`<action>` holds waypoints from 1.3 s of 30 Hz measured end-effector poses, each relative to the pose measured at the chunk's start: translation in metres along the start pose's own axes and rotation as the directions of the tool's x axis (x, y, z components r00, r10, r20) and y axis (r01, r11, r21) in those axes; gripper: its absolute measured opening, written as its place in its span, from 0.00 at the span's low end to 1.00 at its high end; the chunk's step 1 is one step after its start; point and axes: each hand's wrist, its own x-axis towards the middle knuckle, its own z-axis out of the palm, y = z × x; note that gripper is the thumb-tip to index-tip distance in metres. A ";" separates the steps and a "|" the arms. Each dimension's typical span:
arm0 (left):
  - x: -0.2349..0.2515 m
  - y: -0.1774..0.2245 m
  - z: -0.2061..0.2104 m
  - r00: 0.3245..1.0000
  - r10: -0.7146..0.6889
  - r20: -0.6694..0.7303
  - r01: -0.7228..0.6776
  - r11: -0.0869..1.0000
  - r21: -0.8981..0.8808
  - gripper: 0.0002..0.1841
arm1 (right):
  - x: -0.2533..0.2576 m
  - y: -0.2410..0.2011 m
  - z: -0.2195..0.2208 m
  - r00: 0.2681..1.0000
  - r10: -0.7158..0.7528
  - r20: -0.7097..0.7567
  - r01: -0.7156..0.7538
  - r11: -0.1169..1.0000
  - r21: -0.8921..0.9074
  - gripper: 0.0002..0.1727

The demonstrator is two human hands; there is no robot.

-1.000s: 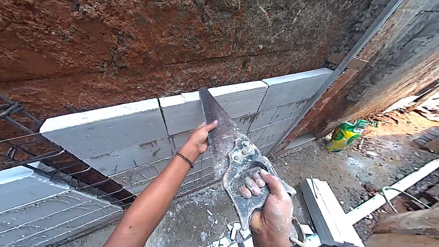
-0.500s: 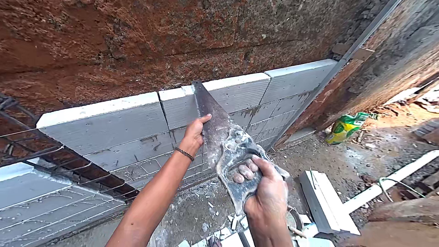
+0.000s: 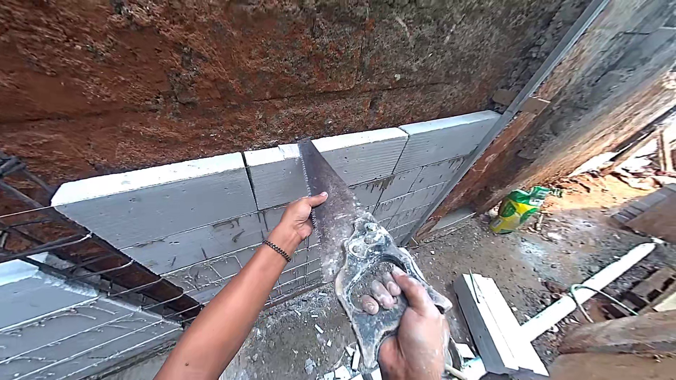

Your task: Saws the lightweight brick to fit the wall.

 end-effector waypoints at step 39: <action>-0.013 0.023 -0.006 0.991 0.023 -0.134 -0.016 0.998 0.054 0.14 | -0.007 0.004 0.028 0.999 -0.014 0.046 0.016 0.999 -0.045 0.08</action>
